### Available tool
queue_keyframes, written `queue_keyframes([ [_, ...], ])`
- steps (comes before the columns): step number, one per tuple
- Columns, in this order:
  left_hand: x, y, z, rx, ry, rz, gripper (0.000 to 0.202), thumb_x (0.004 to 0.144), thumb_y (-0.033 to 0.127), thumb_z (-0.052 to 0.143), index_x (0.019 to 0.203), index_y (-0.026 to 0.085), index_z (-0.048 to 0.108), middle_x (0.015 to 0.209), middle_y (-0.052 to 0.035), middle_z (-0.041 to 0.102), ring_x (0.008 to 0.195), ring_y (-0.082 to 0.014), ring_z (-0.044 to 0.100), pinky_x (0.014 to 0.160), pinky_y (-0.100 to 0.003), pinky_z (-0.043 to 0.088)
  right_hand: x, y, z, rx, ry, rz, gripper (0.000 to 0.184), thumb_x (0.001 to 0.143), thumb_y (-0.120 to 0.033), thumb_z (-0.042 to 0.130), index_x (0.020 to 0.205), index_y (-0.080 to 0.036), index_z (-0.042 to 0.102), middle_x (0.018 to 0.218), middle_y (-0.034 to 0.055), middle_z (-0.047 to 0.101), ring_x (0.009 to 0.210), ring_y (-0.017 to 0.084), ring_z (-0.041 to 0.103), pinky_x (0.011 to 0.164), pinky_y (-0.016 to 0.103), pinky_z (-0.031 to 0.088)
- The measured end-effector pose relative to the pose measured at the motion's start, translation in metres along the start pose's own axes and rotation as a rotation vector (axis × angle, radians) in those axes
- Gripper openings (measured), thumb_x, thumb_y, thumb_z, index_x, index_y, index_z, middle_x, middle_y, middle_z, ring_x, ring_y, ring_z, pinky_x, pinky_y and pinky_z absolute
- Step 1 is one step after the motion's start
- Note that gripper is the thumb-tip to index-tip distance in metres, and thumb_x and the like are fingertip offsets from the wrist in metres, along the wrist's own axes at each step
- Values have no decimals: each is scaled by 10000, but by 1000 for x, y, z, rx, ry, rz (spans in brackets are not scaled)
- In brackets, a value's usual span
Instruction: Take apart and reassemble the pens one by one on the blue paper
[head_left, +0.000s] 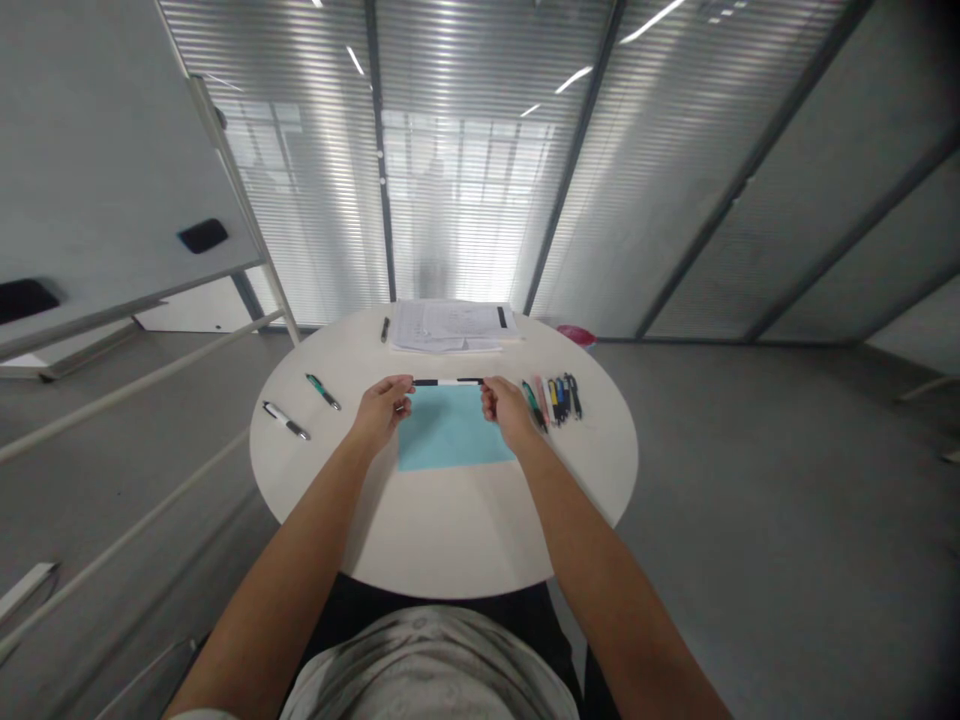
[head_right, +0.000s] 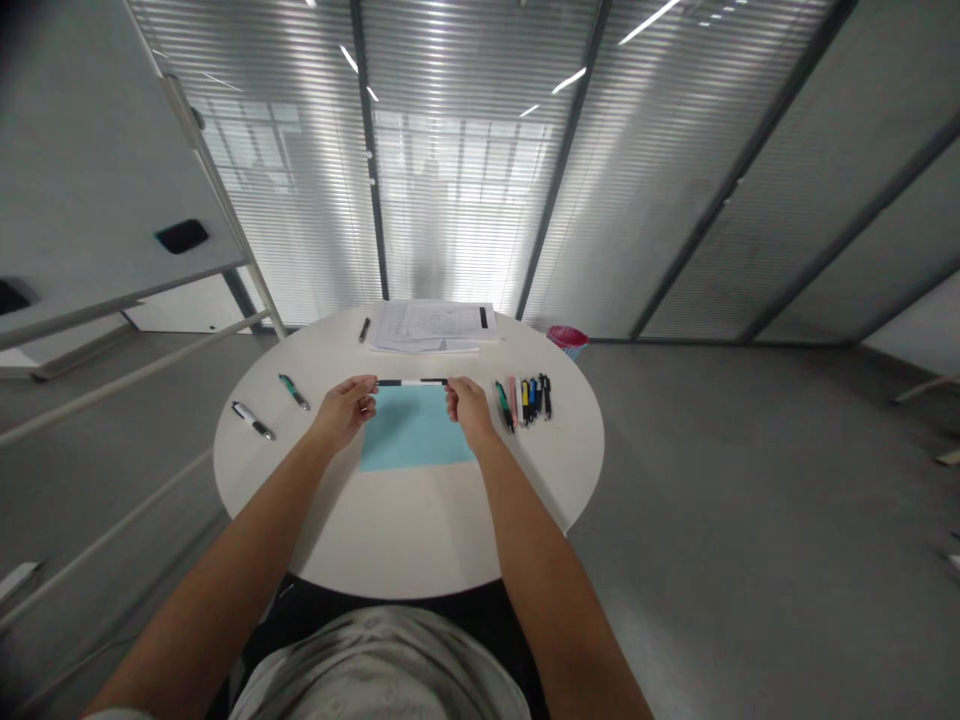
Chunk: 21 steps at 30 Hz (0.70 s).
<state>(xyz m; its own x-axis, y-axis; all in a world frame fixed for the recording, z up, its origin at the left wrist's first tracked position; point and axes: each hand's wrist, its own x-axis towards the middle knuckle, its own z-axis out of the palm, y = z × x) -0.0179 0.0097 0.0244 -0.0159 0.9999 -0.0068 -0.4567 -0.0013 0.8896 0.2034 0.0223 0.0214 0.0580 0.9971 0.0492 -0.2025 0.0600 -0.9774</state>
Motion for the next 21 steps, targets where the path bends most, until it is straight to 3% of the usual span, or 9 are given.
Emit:
queue_keyframes([
  [10, 0, 0, -2, 0, -2, 8, 361, 609, 338, 818, 864, 141, 655, 752, -8, 586, 517, -51, 495, 458, -194, 365, 0, 1, 0, -30, -4, -52, 213, 730, -386, 581, 716, -175, 557, 470, -64, 465, 343, 55, 377, 333, 182, 238],
  [21, -1, 2, 0, -7, -7, 8, 347, 595, 313, 818, 853, 145, 657, 732, -1, 589, 518, -50, 496, 463, -194, 371, 0, 3, 0, -24, -23, -11, 327, 752, -498, 575, 651, -214, 450, 436, -83, 391, 342, 67, 365, 331, 193, 250],
])
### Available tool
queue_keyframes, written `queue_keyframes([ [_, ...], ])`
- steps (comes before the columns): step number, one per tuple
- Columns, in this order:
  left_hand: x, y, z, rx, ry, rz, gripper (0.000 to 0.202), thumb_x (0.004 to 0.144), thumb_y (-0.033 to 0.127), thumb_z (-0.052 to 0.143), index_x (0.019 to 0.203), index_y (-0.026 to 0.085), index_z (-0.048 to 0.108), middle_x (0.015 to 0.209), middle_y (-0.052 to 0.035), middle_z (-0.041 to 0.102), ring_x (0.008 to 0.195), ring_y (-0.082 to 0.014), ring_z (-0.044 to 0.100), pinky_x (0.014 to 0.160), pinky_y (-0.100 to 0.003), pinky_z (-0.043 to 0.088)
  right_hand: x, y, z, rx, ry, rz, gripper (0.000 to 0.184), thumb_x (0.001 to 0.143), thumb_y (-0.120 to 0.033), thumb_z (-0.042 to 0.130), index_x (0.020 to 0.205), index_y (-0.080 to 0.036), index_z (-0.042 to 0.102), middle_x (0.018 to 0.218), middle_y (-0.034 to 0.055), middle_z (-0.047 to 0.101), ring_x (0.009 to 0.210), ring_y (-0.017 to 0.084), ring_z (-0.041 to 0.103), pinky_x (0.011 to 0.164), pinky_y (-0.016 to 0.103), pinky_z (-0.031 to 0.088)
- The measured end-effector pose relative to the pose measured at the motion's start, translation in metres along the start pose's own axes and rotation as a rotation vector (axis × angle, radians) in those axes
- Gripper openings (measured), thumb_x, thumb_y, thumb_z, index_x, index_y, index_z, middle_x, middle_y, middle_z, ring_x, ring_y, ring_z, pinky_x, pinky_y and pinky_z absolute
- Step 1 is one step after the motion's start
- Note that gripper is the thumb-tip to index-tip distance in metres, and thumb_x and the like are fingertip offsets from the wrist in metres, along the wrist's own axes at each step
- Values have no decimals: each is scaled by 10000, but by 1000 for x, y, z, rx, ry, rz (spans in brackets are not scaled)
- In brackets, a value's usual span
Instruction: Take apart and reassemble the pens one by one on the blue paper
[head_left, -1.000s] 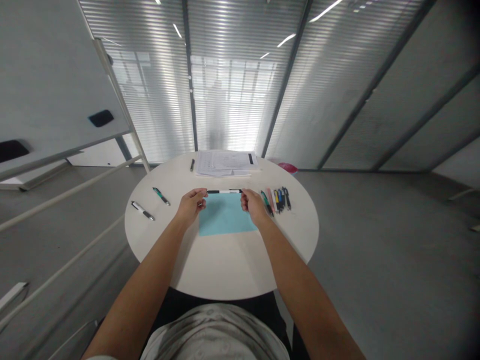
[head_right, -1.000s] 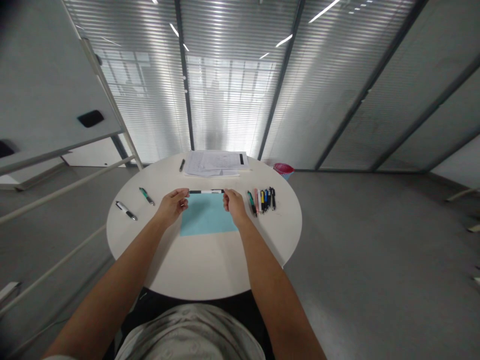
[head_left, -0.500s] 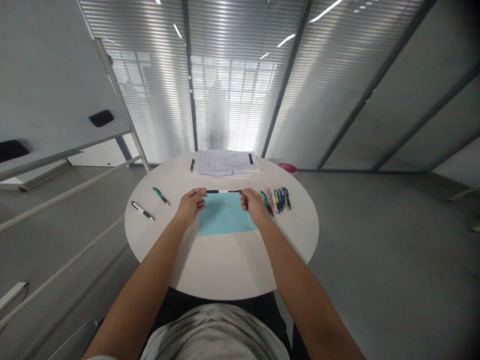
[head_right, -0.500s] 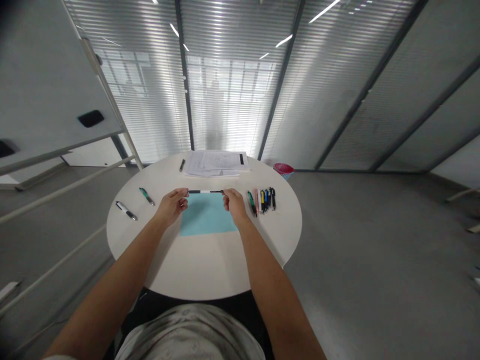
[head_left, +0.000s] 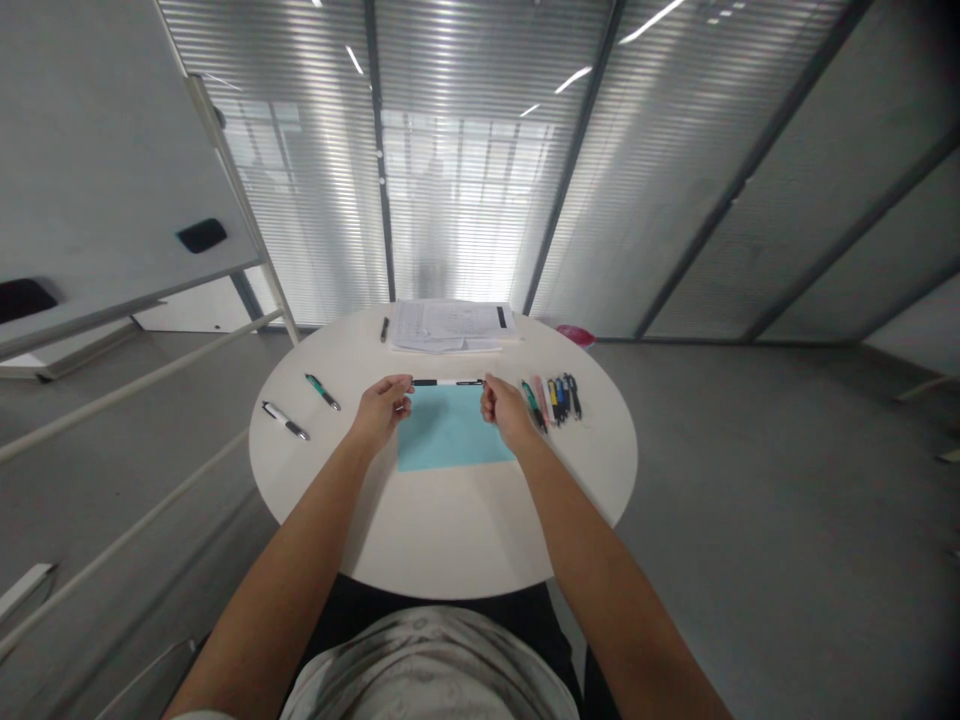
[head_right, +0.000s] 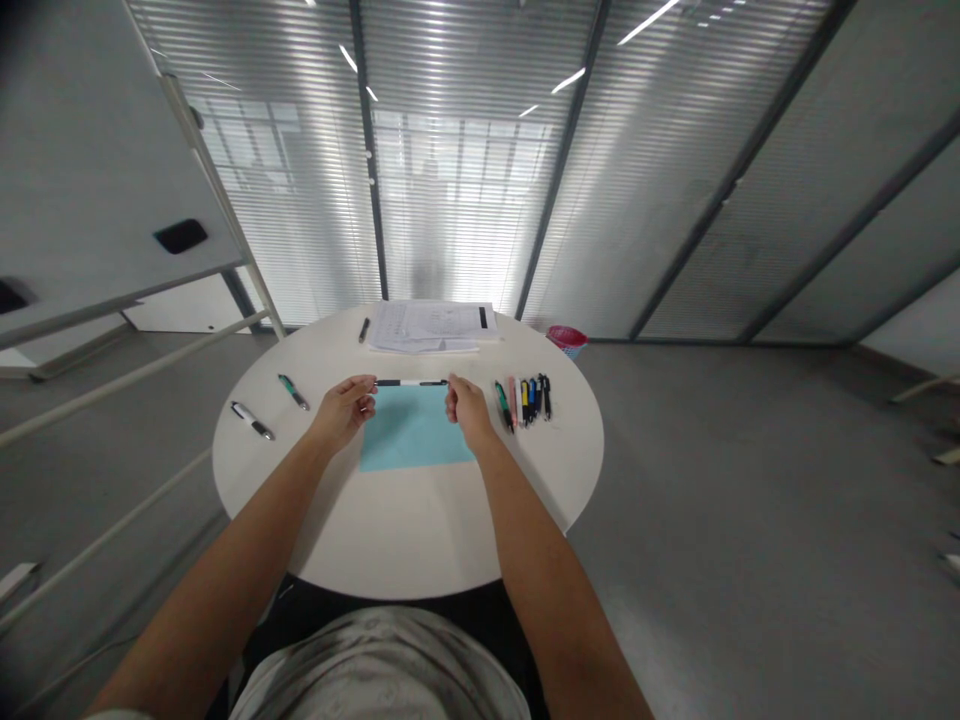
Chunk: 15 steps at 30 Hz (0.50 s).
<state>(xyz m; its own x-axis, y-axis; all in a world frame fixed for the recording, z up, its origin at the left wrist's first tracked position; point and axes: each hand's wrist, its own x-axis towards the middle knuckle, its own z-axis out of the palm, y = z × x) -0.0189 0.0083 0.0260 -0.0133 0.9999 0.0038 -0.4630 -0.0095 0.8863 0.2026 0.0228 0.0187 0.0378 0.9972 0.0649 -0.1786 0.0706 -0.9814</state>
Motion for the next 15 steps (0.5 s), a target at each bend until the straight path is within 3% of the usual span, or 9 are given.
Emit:
queue_keyframes([
  [15, 1, 0, 0, 15, 16, -30, 357, 615, 304, 807, 898, 138, 668, 751, -4, 589, 522, -50, 501, 467, -196, 396, -1, -2, 1, 14, 3, -13, 222, 721, -378, 578, 639, -198, 478, 450, -69, 421, 353, 60, 350, 332, 192, 237],
])
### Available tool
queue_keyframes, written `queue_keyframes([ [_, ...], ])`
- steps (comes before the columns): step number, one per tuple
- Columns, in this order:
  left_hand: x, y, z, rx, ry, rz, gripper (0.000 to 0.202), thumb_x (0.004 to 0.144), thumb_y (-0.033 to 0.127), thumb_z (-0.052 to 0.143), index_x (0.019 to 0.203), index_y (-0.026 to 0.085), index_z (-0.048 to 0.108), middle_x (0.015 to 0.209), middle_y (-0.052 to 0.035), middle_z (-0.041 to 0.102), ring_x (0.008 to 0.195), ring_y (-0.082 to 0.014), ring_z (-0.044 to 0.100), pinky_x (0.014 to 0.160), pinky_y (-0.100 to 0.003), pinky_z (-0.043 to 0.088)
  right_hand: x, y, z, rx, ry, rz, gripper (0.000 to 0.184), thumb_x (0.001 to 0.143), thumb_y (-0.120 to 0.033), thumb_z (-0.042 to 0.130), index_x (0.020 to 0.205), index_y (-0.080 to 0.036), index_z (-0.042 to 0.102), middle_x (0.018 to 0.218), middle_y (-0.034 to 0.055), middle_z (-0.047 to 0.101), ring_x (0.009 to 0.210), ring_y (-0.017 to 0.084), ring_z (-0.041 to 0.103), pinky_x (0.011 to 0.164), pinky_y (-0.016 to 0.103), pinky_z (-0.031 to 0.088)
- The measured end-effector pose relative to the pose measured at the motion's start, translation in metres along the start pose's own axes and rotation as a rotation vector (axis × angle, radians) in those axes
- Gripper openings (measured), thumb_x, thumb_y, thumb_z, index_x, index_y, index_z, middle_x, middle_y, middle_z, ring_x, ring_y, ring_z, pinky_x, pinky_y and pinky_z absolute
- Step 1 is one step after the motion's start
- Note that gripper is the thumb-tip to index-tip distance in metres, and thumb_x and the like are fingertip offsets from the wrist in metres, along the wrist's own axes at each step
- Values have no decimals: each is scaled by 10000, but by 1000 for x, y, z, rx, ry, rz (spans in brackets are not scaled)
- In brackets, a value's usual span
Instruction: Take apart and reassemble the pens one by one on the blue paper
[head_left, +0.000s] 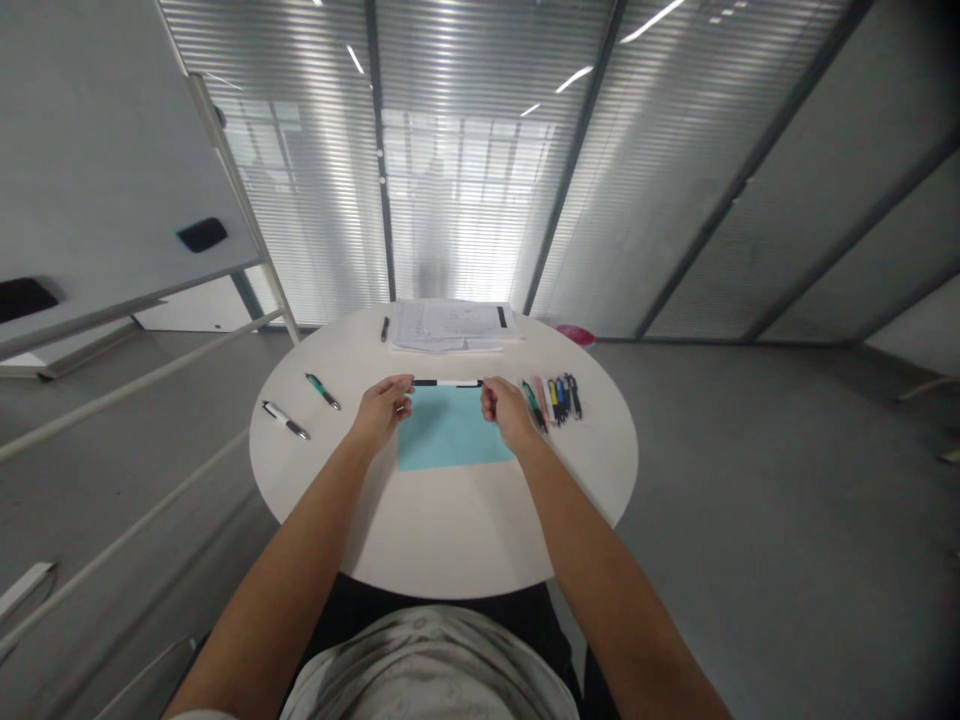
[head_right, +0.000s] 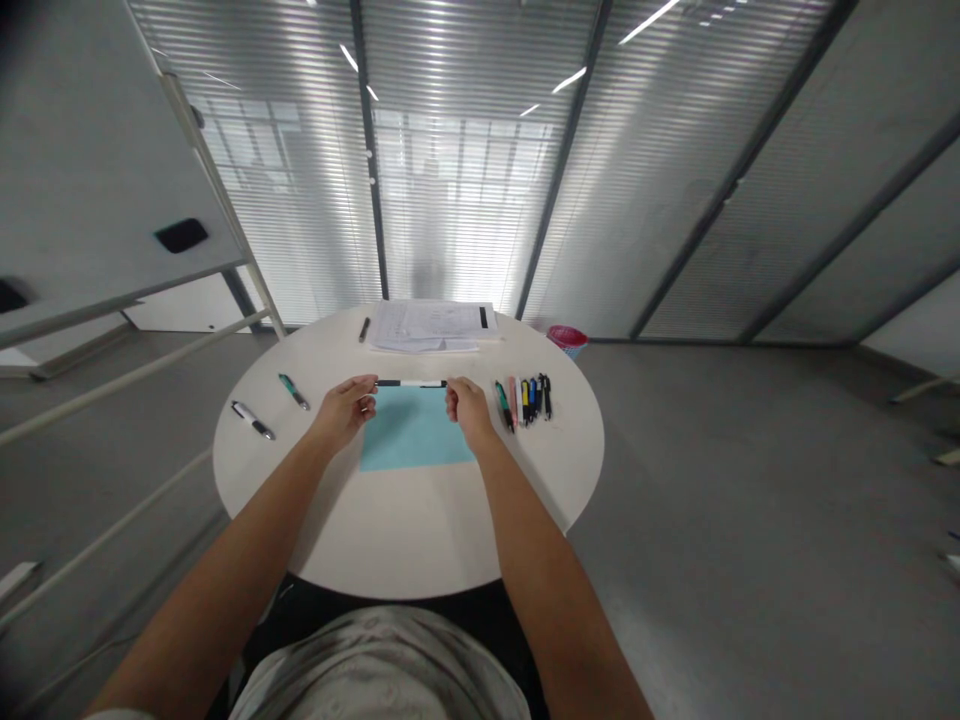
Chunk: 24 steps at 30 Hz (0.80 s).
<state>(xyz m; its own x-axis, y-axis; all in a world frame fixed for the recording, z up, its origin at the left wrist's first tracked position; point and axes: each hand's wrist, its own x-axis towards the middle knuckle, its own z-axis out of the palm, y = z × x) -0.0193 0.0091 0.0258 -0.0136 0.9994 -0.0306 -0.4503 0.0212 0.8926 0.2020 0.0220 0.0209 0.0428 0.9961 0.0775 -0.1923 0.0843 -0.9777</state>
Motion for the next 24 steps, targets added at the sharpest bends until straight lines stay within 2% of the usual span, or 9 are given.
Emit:
queue_keyframes([
  [14, 2, -2, -1, 6, -8, 13, 379, 600, 347, 816, 881, 141, 668, 750, -5, 585, 520, -47, 490, 460, -199, 374, -2, -2, 1, -19, 16, -24, 171, 708, -350, 546, 658, -195, 496, 454, -66, 438, 352, 60, 356, 335, 190, 225],
  [20, -2, 2, 2, 0, 1, 17, 358, 596, 326, 817, 864, 144, 667, 737, 1, 579, 516, -48, 490, 455, -196, 366, 0, 1, 1, -54, 10, 14, 289, 756, -442, 548, 618, -204, 460, 435, -65, 413, 343, 63, 356, 329, 194, 239],
  [24, -3, 2, 3, -11, -6, 1, 369, 582, 320, 825, 868, 145, 672, 735, 1, 579, 520, -48, 489, 454, -192, 369, 0, 2, 1, -80, 4, -12, 341, 770, -496, 556, 623, -207, 452, 429, -71, 403, 341, 62, 360, 333, 193, 248],
])
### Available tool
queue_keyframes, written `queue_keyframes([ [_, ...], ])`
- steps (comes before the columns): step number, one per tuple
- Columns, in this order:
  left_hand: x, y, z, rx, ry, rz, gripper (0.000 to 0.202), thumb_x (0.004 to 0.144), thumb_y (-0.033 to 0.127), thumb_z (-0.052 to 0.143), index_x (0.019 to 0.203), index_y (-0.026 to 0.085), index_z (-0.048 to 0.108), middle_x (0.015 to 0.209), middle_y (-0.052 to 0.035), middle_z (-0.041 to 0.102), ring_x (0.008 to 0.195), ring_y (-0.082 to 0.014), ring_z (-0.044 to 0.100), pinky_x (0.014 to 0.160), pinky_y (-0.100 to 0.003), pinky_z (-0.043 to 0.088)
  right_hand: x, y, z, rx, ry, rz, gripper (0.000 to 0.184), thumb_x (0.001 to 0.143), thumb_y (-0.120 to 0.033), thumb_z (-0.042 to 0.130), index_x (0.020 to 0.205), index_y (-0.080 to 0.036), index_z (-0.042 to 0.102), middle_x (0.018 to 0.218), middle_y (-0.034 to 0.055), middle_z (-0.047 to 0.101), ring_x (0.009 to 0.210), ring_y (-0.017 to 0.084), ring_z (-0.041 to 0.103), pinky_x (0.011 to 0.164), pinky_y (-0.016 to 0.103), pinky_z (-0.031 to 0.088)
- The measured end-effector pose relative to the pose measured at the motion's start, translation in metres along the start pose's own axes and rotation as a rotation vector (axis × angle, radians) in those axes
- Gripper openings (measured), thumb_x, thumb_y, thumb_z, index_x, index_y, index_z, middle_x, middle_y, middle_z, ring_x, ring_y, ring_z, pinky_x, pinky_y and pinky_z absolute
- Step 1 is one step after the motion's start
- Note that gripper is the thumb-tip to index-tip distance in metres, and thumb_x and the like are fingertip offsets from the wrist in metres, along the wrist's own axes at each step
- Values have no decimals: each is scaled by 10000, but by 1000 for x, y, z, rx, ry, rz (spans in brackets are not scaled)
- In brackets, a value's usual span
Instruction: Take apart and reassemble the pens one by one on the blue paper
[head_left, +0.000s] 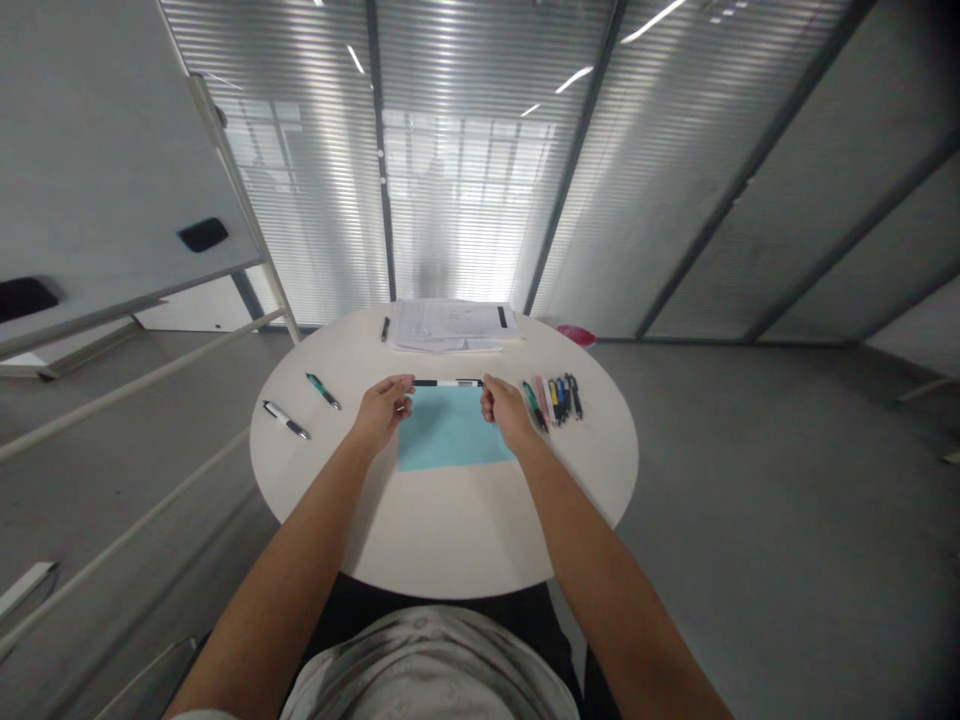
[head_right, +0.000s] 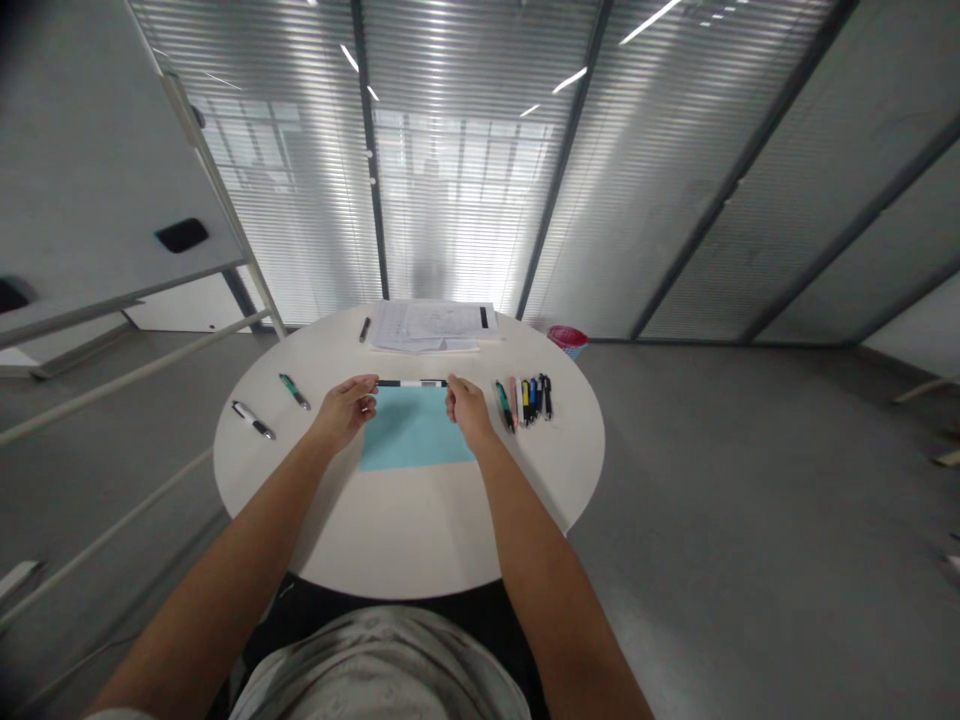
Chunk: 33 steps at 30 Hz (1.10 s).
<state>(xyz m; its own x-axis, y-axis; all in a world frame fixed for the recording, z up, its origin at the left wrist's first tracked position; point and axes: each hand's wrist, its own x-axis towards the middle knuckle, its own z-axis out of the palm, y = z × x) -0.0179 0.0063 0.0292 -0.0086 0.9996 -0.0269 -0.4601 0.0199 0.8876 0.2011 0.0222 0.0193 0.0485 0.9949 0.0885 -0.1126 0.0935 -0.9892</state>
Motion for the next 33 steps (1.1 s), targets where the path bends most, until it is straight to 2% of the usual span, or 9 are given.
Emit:
queue_keyframes([
  [12, 1, -1, -1, 4, -3, -3, 358, 600, 320, 811, 883, 138, 690, 741, -8, 573, 519, -48, 479, 444, -192, 347, 1, 0, 0, 59, 15, 5, 282, 739, -416, 611, 633, -196, 472, 461, -73, 408, 354, 49, 348, 325, 176, 231],
  [24, 3, -3, -3, 24, -2, 5, 366, 618, 342, 802, 896, 135, 684, 755, -10, 577, 526, -50, 492, 443, -188, 353, -3, -4, 0, 64, 13, -25, 221, 716, -390, 594, 686, -195, 495, 462, -76, 447, 344, 50, 362, 335, 182, 222],
  [28, 2, -2, -1, 25, 5, 9, 372, 610, 338, 805, 897, 133, 685, 749, -6, 575, 521, -46, 487, 447, -187, 356, -3, -4, 0, 44, 7, -39, 237, 730, -410, 588, 697, -200, 484, 467, -76, 458, 344, 52, 370, 340, 180, 234],
  [33, 0, 0, 1, 20, 9, 9, 359, 610, 314, 800, 899, 134, 684, 756, -1, 571, 529, -47, 485, 447, -190, 353, -1, 1, 1, 18, -10, 6, 332, 750, -506, 590, 685, -205, 467, 465, -71, 439, 344, 58, 367, 330, 185, 232],
])
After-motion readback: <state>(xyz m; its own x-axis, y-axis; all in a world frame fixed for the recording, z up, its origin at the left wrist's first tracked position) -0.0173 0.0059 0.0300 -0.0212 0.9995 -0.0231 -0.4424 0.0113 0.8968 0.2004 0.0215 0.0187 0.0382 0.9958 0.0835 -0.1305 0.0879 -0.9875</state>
